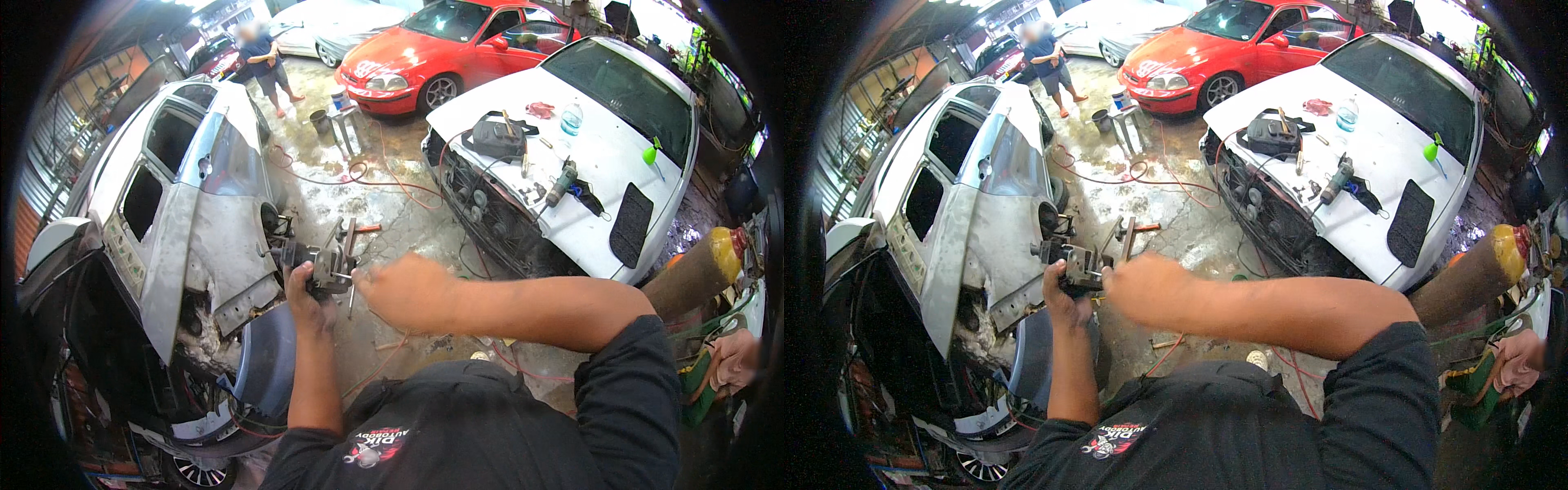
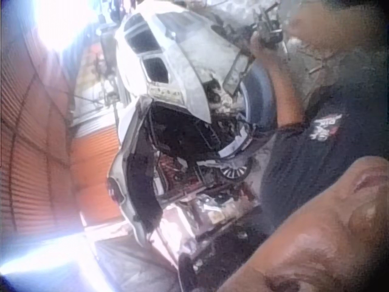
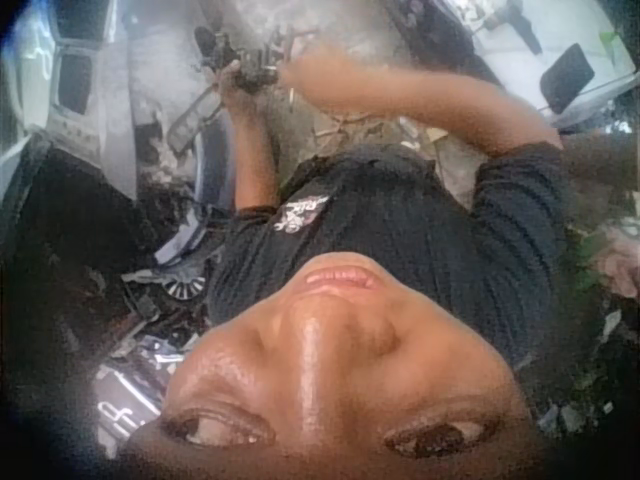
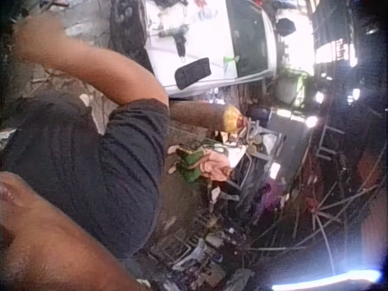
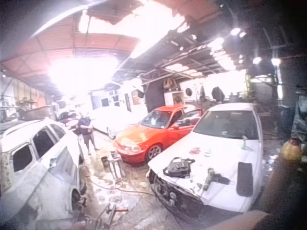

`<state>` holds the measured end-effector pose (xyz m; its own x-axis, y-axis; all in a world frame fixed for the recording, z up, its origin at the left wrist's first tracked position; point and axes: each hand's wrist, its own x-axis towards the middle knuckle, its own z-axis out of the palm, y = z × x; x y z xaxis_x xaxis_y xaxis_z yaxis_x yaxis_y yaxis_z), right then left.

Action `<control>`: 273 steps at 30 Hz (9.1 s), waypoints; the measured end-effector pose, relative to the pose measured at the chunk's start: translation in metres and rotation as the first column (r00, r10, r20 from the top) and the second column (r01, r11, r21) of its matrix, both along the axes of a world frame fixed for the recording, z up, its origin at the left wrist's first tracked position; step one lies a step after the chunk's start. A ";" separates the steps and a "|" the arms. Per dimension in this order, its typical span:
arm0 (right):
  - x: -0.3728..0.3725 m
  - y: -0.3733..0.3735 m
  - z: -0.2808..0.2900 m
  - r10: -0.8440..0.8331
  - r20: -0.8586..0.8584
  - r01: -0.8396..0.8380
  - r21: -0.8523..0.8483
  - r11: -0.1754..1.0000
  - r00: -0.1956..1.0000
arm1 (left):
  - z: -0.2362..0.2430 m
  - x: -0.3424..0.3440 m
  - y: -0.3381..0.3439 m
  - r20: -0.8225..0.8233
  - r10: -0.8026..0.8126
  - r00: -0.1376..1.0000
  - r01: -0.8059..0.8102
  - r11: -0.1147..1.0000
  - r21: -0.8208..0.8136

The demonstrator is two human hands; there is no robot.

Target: The person uses a screwdriver to pry apart and manipulate a black plastic car component, likely a door lock actuator. They repeatedly insert the tool into slots to separate sections and inspect the internal mechanism while holding the part in their hands.

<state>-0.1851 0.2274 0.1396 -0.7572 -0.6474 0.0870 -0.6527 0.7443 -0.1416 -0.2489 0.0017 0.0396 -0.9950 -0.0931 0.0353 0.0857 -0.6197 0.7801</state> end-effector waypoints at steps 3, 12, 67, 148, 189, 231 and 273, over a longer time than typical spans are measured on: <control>-0.108 0.092 -0.007 -0.373 -0.258 0.410 0.108 0.906 0.891 | -0.006 0.001 -0.005 0.007 -0.027 1.000 0.027 1.000 0.016; -0.096 0.253 -0.028 -0.734 -0.306 0.730 -0.151 0.667 0.607 | -0.038 -0.015 -0.057 -0.110 -0.339 0.934 0.343 0.939 0.016; 0.093 0.125 -0.108 -0.548 0.313 0.626 -0.498 0.600 0.775 | -0.044 -0.027 0.133 0.128 -0.542 0.831 0.539 0.840 0.056; 0.191 0.121 0.052 0.460 0.089 0.223 -0.943 -0.247 0.884 | -0.088 -0.030 0.051 0.226 -0.290 0.930 0.328 0.931 -0.157; 0.122 0.100 -0.039 -0.321 0.475 0.567 -0.587 0.578 0.819 | -0.045 0.001 0.039 0.140 -0.284 0.948 0.276 0.958 0.078; -0.019 0.019 -0.060 0.080 0.562 0.233 -0.463 0.855 0.823 | -0.037 0.011 0.006 0.090 0.036 0.995 -0.031 0.998 -0.059; -0.056 0.060 -0.031 -0.430 0.217 0.477 -0.275 0.835 0.876 | -0.047 -0.011 -0.008 0.114 0.032 0.993 -0.037 0.998 0.046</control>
<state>-0.2416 0.2878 0.1089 -0.9781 -0.1848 0.0954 -0.2078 0.8531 -0.4786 -0.2598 -0.0062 -0.0078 -0.9885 -0.1264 -0.0826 0.0205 -0.6546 0.7557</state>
